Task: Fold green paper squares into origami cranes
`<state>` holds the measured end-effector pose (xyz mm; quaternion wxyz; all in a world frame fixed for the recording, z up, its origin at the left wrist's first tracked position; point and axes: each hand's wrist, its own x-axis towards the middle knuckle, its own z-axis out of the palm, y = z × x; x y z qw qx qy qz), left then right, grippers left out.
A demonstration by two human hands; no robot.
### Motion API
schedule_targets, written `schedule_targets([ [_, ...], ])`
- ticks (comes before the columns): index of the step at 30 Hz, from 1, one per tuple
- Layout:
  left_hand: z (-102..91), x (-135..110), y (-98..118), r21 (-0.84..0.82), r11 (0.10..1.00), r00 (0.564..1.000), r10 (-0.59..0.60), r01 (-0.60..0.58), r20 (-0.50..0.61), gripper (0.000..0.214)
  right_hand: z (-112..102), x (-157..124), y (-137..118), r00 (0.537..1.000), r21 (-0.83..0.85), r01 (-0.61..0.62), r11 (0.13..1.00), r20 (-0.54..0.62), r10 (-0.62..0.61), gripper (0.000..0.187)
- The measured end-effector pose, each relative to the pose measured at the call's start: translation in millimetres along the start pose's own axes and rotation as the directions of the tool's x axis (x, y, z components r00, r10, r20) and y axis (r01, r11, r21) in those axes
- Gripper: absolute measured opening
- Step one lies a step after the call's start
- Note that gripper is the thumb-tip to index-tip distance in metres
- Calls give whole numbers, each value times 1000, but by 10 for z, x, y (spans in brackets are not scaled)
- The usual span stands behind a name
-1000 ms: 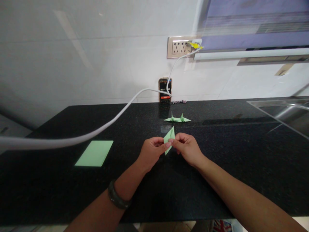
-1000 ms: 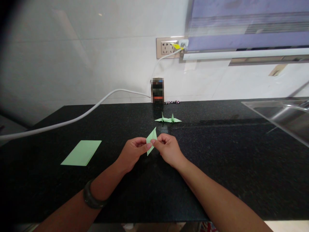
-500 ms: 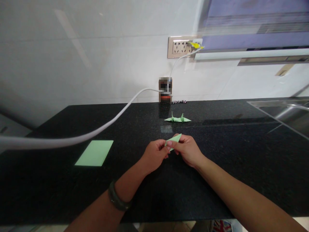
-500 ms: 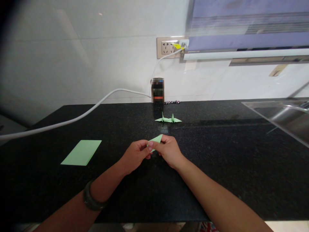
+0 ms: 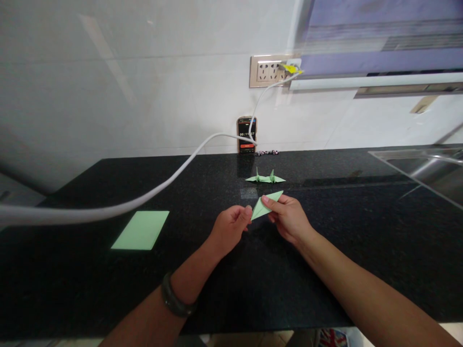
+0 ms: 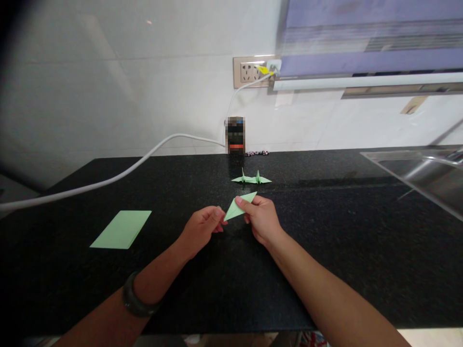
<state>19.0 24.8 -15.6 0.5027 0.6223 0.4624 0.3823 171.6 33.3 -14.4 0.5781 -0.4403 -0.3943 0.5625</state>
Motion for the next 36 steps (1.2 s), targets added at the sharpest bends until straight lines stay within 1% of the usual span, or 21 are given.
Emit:
schedule_targets([
  [2, 15, -4, 13, -51, 999, 997, 3, 1, 80, 31, 29, -42, 31, 999, -54, 2, 999, 46, 0, 24],
  [3, 19, -6, 20, -48, 999, 994, 1, 4, 113, 29, 45, -64, 48, 997, -84, 0, 996, 78, 7, 24],
  [5, 19, -11, 37, -1, 1000, 990, -2, 2, 139, 25, 69, -99, 74, 995, -105, 10, 994, 100, 1, 23],
  [8, 0, -17, 61, 43, 999, 991, -8, 3, 137, 26, 77, -108, 82, 995, -126, 32, 992, 96, -20, 24],
  [12, -22, -19, 70, 28, 1000, 987, -16, 11, 159, 26, 42, -67, 56, 996, -139, 72, 988, 52, -66, 32],
  [16, -23, -17, 67, 13, 1000, 989, -18, 16, 148, 27, 27, -42, 41, 993, -148, 117, 982, 33, -113, 30],
  [18, -22, -15, 66, 6, 1000, 989, -10, 9, 146, 27, 37, -44, 41, 994, -136, 110, 985, 15, -109, 29],
  [23, -24, -16, 50, 12, 1000, 987, -14, 12, 158, 27, 57, -52, 43, 998, -39, 58, 998, -19, -58, 28],
  [26, -32, -13, 37, 7, 1000, 988, -12, 11, 153, 28, 43, -41, 29, 999, -3, 46, 999, 16, -46, 26],
  [28, -43, -5, 33, 9, 1000, 991, -5, 4, 136, 28, 33, -37, 12, 997, 25, 29, 999, 76, -31, 23],
  [29, -49, 0, 32, 11, 1000, 992, -3, 2, 125, 28, 31, -37, 5, 993, 28, 17, 999, 115, -20, 25],
  [31, -62, 8, 33, 28, 1000, 994, 1, -4, 106, 28, 32, -43, -4, 983, -2, -1, 1000, 184, 2, 28],
  [32, -68, 10, 35, 47, 999, 995, 4, -9, 103, 27, 34, -47, -3, 980, -28, -4, 1000, 200, 10, 28],
  [34, -79, 11, 40, 98, 995, 994, 13, -24, 113, 27, 36, -53, 9, 983, -75, 7, 997, 183, 7, 26],
  [36, -88, 9, 44, 142, 989, 992, 18, -36, 127, 27, 30, -48, 27, 991, -105, 34, 994, 129, -20, 27],
])
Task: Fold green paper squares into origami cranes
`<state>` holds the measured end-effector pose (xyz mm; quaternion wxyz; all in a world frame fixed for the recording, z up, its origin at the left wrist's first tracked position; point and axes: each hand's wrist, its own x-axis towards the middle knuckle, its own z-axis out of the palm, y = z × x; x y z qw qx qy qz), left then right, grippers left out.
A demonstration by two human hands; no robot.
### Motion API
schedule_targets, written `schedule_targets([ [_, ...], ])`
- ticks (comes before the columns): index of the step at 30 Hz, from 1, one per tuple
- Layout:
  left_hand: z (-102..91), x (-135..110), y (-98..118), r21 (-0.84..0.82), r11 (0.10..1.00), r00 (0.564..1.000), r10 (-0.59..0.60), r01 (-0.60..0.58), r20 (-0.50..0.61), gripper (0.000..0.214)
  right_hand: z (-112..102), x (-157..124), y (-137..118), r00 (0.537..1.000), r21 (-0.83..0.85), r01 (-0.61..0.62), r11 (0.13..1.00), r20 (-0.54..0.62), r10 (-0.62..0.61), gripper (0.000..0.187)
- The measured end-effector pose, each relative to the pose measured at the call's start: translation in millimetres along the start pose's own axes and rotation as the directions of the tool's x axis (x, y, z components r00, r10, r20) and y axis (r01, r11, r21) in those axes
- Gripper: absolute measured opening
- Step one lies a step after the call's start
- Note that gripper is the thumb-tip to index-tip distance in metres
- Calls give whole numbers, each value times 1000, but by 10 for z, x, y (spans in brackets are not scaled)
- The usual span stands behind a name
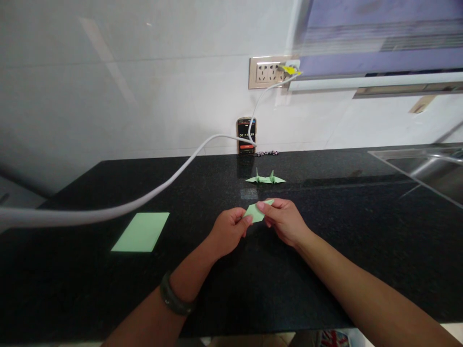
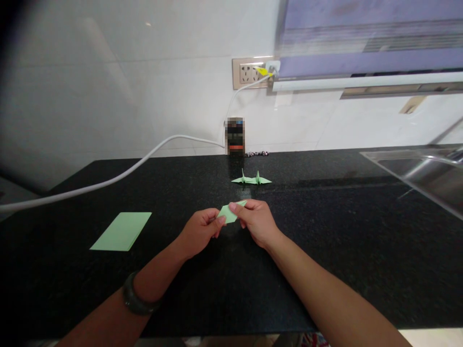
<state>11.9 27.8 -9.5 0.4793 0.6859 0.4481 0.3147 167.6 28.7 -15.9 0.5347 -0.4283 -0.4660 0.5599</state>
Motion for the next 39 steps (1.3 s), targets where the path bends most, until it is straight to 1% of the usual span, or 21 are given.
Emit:
schedule_targets([
  [3, -9, -4, -6, 18, 1000, 1000, -1, 1, 6, 27, -19, 26, 19, 997, -11, 19, 1000, -72, -20, 38],
  [7, -23, 0, -30, 5, 1000, 1000, -19, 19, -13, 28, -56, 73, -3, 989, 62, 32, 998, -143, -23, 41],
  [9, -38, 4, -37, -9, 1000, 999, -30, 30, -29, 29, -73, 79, -22, 991, 18, 64, 998, -117, -62, 40],
  [10, -48, 6, -39, -22, 999, 999, -32, 31, -30, 29, -79, 75, -29, 995, -47, 66, 997, -69, -70, 37],
  [13, -77, 17, -36, -85, 996, 999, -19, 16, -40, 28, -82, 43, -33, 998, -215, 49, 975, 40, -41, 26],
  [14, -83, 22, -35, -119, 993, 998, -23, 16, -59, 27, -78, 31, -31, 998, -239, 41, 970, 53, -29, 24],
  [16, -88, 34, -31, -225, 974, 990, -68, 39, -121, 24, -67, 11, -27, 998, -249, 34, 968, 59, -19, 23],
  [17, -86, 39, -28, -301, 952, 983, -104, 53, -154, 23, -61, 4, -26, 997, -251, 31, 967, 70, -13, 23],
  [19, -79, 46, -20, -467, 882, 965, -171, 62, -196, 22, -47, -6, -29, 996, -260, 22, 965, 94, 2, 24],
  [21, -69, 45, -10, -587, 809, 960, -197, 44, -199, 21, -34, -11, -39, 995, -275, 15, 961, 96, 12, 25],
  [23, -59, 38, -1, -634, 772, 966, -191, 39, -173, 22, -25, -15, -53, 995, -296, 27, 955, 95, 1, 27],
  [26, -46, 26, 8, -627, 778, 969, -186, 44, -162, 23, -19, -20, -58, 990, -341, 86, 936, 133, -42, 27],
  [28, -40, 23, 14, -598, 800, 967, -180, 39, -178, 20, -14, -23, -40, 983, -374, 154, 915, 151, -104, 22],
  [30, -34, 22, 19, -563, 826, 970, -170, 43, -175, 19, -7, -25, -8, 974, -402, 218, 889, 139, -177, 18],
  [32, -27, 21, 21, -537, 842, 976, -162, 60, -145, 20, -1, -27, 21, 968, -426, 250, 869, 113, -223, 17],
  [36, -14, 17, 13, -552, 830, 985, -152, 85, -77, 20, -2, -29, 21, 958, -447, 287, 847, 107, -268, 14],
  [39, -9, 16, 6, -556, 826, 986, -153, 89, -70, 20, -1, -34, -1, 936, -456, 351, 818, 142, -322, 14],
])
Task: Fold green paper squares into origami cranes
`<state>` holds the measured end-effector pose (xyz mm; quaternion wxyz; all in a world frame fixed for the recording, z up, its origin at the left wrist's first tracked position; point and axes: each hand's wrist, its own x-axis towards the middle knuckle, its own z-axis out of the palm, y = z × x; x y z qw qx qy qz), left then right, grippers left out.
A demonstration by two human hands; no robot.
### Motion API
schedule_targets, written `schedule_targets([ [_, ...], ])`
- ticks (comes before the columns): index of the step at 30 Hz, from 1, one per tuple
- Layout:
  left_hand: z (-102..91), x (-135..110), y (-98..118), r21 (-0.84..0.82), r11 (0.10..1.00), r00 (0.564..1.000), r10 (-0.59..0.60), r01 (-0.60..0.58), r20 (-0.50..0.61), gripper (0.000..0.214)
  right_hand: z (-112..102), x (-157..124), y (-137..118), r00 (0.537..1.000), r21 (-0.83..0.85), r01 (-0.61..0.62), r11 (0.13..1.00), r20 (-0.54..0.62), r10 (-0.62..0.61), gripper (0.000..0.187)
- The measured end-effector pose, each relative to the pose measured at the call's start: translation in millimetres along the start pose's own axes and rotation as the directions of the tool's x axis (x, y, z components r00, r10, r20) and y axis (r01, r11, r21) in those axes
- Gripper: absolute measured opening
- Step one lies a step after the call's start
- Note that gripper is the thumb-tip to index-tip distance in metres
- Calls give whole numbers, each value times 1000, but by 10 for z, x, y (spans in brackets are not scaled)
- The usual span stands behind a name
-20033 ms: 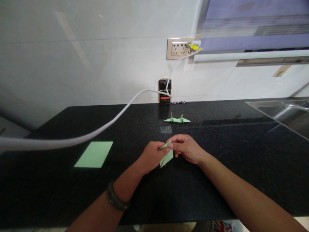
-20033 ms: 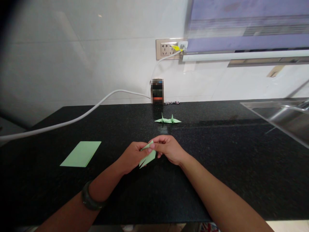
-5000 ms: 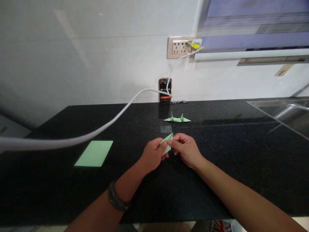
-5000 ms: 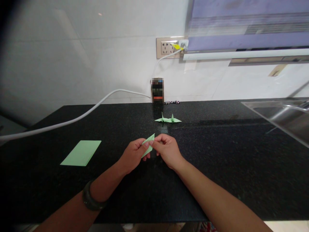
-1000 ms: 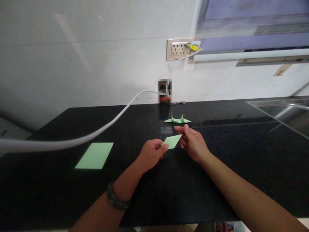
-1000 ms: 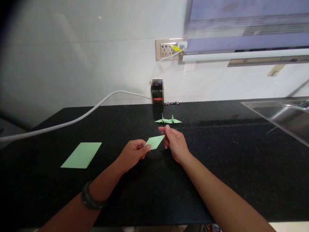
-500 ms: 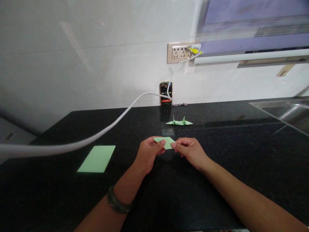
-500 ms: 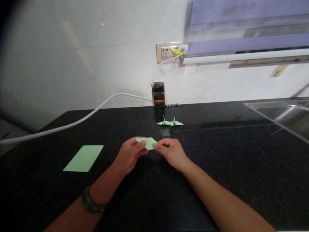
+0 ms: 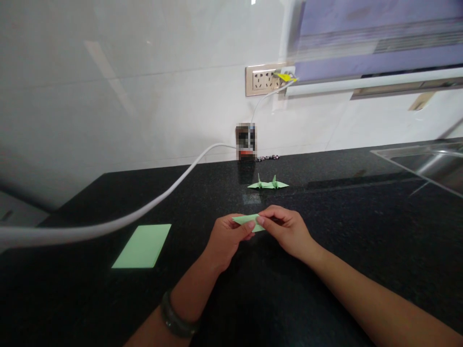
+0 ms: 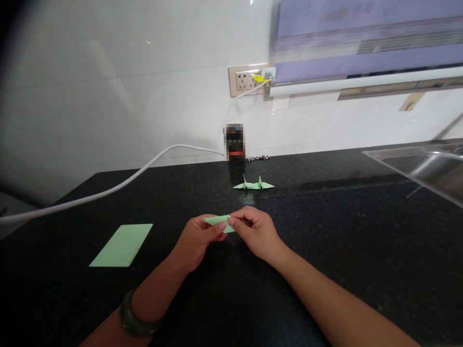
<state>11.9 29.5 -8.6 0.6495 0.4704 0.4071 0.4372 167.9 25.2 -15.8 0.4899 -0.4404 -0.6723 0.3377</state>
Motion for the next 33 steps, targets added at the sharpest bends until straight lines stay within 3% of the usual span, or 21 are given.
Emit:
schedule_targets([
  [6, 24, -1, 7, 16, 1000, 999, 1, 0, -53, 22, 17, -23, 0, 985, -113, 80, 990, -142, -96, 12],
  [10, 39, -4, -3, 28, 1000, 999, -3, 5, -54, 23, 0, -28, -16, 983, -218, 127, 968, -104, -153, 3],
  [17, 55, 0, -12, 91, 995, 994, 49, -40, -98, 20, -10, -30, -48, 978, -257, 162, 953, -90, -190, 6],
  [33, 36, -13, 13, 64, 998, 999, -3, 6, -45, 23, -26, -18, -43, 994, -133, 109, 985, 23, -107, 4],
])
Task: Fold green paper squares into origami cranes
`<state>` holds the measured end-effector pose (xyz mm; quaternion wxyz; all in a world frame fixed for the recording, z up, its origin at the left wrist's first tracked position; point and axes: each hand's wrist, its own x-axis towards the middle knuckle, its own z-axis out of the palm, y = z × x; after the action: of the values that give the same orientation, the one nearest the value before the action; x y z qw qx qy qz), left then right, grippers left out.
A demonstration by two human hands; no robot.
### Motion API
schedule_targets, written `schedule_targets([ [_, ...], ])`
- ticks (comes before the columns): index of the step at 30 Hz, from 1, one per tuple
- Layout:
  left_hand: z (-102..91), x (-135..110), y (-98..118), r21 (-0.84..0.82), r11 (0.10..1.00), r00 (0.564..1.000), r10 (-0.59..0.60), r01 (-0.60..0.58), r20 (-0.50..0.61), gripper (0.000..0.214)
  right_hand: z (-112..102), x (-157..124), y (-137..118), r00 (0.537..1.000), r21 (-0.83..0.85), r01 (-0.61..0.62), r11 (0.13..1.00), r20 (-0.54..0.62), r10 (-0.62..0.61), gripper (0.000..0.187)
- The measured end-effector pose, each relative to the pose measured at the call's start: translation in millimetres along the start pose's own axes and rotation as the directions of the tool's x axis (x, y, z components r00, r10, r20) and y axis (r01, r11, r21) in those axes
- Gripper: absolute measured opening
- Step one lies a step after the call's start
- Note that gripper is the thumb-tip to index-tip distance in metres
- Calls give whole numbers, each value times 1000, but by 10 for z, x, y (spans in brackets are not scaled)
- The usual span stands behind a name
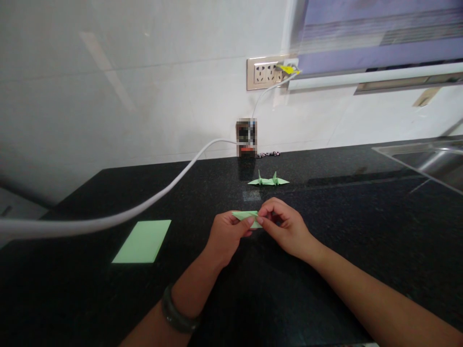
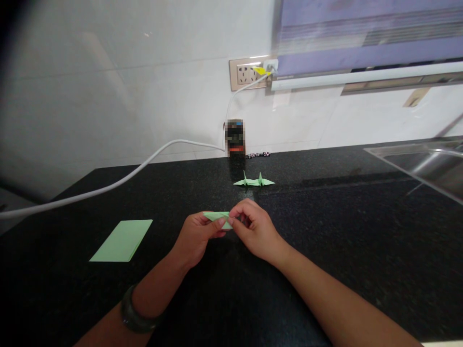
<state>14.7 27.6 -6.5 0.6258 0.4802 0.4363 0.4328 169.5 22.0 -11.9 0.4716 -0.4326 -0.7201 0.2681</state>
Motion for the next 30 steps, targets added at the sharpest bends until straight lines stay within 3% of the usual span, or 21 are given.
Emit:
schedule_targets([
  [7, -17, -2, -18, -84, 995, 998, -46, 49, 42, 26, -9, 12, 4, 999, 45, 3, 999, -40, -1, 5],
  [20, -5, -11, -19, -67, 997, 998, -37, 39, 41, 26, 18, 9, 14, 997, 186, -70, 980, -21, 75, 5],
  [24, -9, -11, -22, -88, 995, 998, -39, 43, 46, 27, 5, 9, 15, 999, 133, -3, 991, -37, 8, 6],
  [30, -3, -23, 10, -148, 985, 995, -85, 91, 42, 25, -32, 9, -12, 981, -35, 194, 980, -22, -195, 15],
])
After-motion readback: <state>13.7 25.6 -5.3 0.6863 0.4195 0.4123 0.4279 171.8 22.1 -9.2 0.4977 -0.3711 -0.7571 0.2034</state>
